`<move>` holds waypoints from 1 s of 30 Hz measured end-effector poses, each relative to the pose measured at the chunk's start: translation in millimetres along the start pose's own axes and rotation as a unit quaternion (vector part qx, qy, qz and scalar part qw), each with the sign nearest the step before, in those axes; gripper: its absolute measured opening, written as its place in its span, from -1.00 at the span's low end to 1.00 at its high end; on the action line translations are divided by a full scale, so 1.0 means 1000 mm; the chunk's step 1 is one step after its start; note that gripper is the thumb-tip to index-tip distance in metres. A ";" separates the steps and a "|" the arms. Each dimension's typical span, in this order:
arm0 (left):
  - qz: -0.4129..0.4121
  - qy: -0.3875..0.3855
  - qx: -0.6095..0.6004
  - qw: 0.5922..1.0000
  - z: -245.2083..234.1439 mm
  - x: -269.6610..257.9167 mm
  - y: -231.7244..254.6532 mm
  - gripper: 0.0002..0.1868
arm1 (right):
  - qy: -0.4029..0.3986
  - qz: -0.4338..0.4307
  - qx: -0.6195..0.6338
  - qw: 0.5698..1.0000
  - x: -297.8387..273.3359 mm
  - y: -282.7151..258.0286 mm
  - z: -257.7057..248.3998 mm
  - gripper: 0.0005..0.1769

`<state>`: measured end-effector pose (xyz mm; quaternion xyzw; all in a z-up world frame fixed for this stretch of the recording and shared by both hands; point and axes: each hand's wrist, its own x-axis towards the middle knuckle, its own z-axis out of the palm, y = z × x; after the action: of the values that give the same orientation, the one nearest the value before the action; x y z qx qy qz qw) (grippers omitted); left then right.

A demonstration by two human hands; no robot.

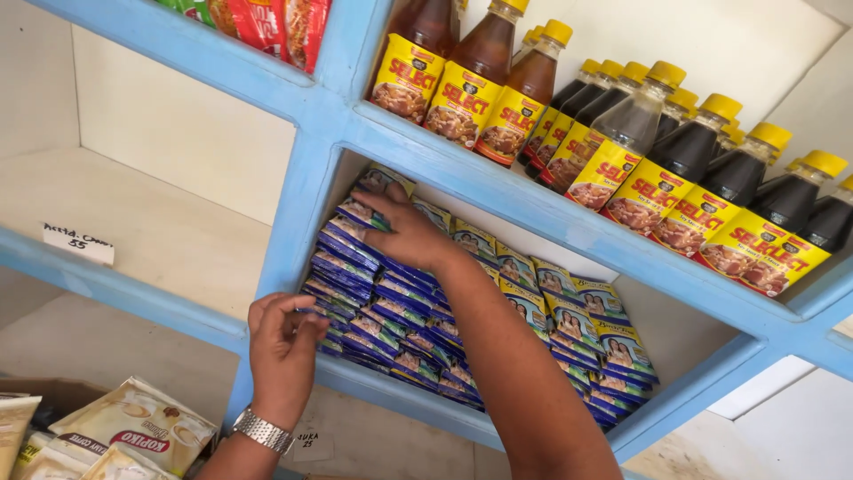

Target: The person takes small yellow and blue packets from a cardboard box and places them onto a blue metal shelf. They arrange the packets in neat rows, filling the available space on the shelf alongside other products.

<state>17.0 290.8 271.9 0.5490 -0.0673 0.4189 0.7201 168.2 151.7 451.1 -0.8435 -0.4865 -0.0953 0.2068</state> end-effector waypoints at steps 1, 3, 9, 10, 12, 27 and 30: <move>-0.028 0.005 -0.002 1.000 -0.007 -0.002 -0.007 -0.74 | -0.006 -0.010 0.005 1.000 0.000 0.004 0.000 -0.22; -0.045 0.013 -0.002 0.999 -0.016 -0.002 0.000 -0.78 | -0.034 -0.002 -0.004 0.999 -0.001 -0.007 -0.008 -0.19; -0.059 -0.005 -0.021 0.998 -0.026 -0.007 0.020 -0.82 | 0.005 0.126 0.076 0.989 0.024 0.017 -0.002 -0.22; -0.056 -0.021 -0.029 0.998 -0.027 -0.008 0.022 -0.83 | 0.023 0.146 0.061 0.987 0.031 0.020 0.001 -0.16; -0.054 -0.026 -0.030 0.998 -0.033 -0.007 0.027 -0.83 | 0.010 0.187 0.051 0.981 0.039 0.013 0.008 -0.13; -0.031 -0.064 -0.070 0.995 -0.035 -0.011 0.039 -0.82 | -0.059 0.249 -0.040 0.966 0.045 -0.008 0.022 -0.11; -0.023 -0.064 -0.070 0.995 -0.033 -0.011 0.039 -0.79 | -0.055 0.241 -0.040 0.968 0.046 -0.008 0.022 -0.11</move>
<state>-28.3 315.0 281.2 0.5243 -0.1302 0.3602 0.7605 184.0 200.3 449.9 -0.9474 -0.2752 -0.0160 0.1626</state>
